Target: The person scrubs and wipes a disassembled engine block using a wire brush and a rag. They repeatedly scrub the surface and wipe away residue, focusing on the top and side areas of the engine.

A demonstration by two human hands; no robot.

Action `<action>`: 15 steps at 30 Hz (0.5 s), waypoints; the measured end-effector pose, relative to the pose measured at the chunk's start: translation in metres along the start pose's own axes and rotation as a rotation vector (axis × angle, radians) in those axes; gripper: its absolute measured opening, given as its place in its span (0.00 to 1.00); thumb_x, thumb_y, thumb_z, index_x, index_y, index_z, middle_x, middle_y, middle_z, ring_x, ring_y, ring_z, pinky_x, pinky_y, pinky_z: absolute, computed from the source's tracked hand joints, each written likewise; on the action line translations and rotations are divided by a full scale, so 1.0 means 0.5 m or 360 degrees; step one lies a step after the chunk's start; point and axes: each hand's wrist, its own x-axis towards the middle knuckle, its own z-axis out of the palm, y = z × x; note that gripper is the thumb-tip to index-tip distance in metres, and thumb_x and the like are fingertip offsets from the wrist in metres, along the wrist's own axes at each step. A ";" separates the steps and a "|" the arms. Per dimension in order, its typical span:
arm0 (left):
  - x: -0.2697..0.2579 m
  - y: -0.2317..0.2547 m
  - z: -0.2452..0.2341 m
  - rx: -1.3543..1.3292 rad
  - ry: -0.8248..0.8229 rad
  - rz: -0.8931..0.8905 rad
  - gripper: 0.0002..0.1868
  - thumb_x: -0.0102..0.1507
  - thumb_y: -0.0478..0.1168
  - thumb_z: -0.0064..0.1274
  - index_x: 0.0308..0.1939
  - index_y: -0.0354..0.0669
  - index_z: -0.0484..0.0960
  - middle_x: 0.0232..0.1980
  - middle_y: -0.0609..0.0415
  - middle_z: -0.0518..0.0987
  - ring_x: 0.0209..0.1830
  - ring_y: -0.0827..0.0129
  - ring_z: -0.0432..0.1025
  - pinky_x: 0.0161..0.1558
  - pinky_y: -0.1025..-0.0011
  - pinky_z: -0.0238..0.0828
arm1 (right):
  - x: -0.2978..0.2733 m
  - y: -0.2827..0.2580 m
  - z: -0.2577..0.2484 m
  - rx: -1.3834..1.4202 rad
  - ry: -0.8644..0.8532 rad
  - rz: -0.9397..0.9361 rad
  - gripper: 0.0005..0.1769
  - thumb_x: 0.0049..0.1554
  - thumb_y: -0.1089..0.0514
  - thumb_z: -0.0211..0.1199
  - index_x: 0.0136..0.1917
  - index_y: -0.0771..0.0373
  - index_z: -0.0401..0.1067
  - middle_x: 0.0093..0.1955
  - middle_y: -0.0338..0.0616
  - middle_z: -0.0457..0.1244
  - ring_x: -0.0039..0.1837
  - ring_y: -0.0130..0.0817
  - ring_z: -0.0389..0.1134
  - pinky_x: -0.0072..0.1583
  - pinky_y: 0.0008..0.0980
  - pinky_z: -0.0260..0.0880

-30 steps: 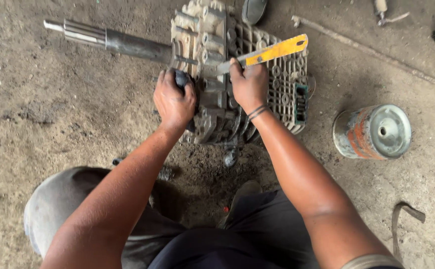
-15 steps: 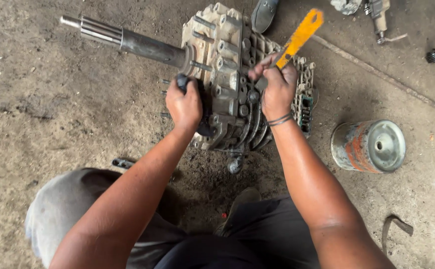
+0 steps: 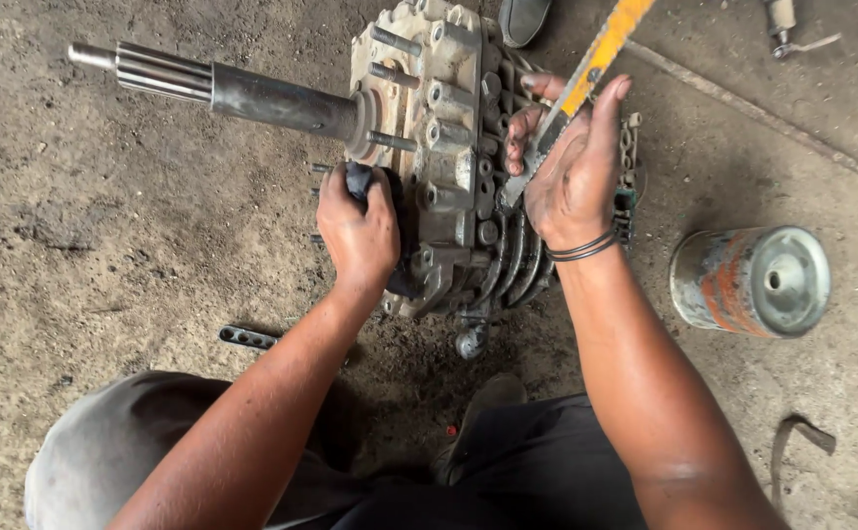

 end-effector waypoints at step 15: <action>-0.003 0.023 -0.008 -0.0101 0.0042 0.0096 0.10 0.66 0.35 0.50 0.44 0.28 0.77 0.42 0.41 0.78 0.41 0.51 0.77 0.50 0.57 0.72 | 0.041 0.016 -0.057 0.0133 -0.0143 -0.0075 0.20 0.72 0.41 0.54 0.52 0.60 0.68 0.45 0.45 0.61 0.47 0.38 0.62 0.51 0.38 0.64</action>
